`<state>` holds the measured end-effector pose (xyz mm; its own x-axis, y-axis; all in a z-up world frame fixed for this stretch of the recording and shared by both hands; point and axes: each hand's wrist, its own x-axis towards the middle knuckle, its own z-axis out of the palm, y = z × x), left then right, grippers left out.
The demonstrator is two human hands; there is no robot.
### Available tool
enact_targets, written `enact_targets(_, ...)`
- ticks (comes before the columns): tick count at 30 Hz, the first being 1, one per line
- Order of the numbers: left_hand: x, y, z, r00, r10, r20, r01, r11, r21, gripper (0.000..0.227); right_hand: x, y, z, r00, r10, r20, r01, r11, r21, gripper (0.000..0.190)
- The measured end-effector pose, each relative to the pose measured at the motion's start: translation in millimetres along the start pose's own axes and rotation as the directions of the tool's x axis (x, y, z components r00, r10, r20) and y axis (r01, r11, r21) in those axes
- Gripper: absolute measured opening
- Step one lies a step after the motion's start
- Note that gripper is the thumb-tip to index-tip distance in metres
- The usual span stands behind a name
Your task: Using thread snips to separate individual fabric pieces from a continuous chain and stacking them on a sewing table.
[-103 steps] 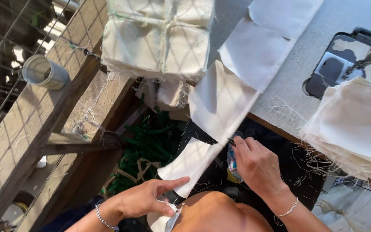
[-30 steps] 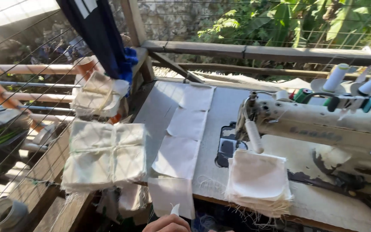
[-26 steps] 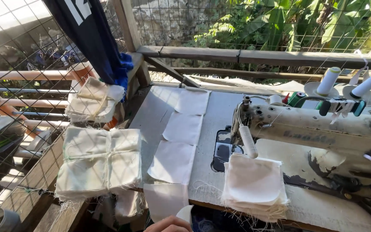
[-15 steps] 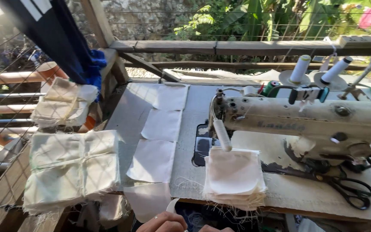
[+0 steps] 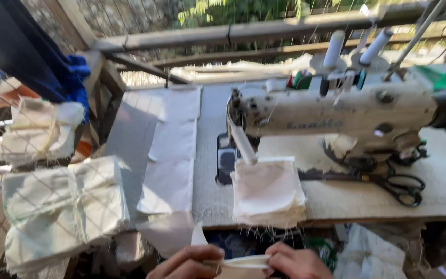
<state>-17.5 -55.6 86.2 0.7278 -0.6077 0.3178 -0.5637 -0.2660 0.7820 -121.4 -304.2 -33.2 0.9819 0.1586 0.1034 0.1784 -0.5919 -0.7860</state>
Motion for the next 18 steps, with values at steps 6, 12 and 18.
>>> enact_targets(6, -1.4, -32.1, 23.9, 0.979, 0.021, -0.204, -0.023, 1.0, -0.007, 0.017, -16.9, -30.3, -9.1, 0.949, -0.176, -0.263, 0.112, 0.964, -0.242, 0.021)
enact_targets(12, 4.5, -50.3, 37.9, 0.946, 0.244, -0.213, -0.243, 0.97, 0.028, 0.016, -19.3, -17.8, -18.0, 0.873, -0.089, -0.479, 0.067, 0.996, -0.063, 0.015)
enact_targets(18, 6.8, -29.5, 56.7, 0.884, 0.238, -0.401, -0.313, 0.941, -0.131, 0.008, -31.2, -26.3, -24.1, 0.757, 0.147, -0.637, -0.22, 0.975, -0.035, 0.026)
